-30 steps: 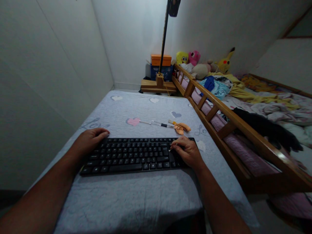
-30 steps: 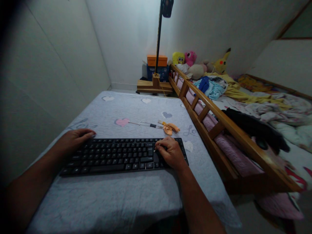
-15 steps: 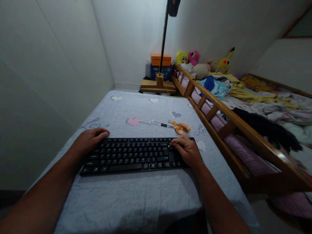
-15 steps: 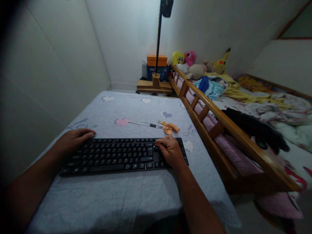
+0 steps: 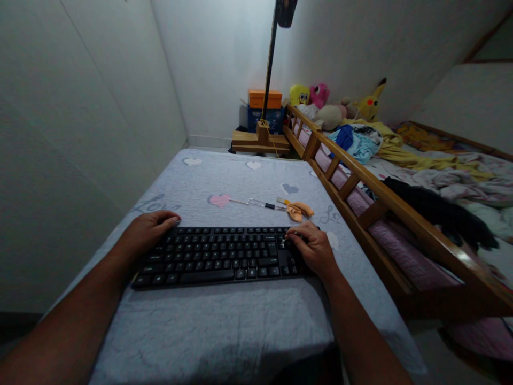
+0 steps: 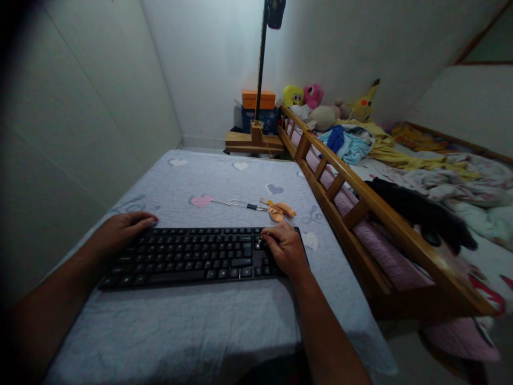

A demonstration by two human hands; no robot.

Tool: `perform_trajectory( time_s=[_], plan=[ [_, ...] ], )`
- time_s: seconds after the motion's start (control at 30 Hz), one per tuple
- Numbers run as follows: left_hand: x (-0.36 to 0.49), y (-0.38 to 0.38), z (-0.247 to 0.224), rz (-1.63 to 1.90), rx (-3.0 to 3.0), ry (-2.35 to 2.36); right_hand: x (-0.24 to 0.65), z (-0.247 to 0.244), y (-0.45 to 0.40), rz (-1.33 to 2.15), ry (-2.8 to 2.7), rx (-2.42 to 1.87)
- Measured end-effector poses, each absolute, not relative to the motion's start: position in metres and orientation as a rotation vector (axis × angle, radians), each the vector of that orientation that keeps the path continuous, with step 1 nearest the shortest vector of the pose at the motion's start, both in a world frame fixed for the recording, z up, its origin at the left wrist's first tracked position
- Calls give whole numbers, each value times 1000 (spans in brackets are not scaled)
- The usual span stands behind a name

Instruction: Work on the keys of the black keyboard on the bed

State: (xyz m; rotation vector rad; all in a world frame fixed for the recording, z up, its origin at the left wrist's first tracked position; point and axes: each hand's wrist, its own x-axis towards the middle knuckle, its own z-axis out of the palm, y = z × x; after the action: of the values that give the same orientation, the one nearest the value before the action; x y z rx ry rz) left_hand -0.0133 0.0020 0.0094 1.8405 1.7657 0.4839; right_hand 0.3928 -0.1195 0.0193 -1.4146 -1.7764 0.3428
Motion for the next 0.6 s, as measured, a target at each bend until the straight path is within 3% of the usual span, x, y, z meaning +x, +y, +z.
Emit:
perform_trajectory(
  time_s=[0.6],
  plan=[
    [-11, 0, 12, 500, 1804, 1749, 388, 20, -118, 369, -1770, -1384]
  ],
)
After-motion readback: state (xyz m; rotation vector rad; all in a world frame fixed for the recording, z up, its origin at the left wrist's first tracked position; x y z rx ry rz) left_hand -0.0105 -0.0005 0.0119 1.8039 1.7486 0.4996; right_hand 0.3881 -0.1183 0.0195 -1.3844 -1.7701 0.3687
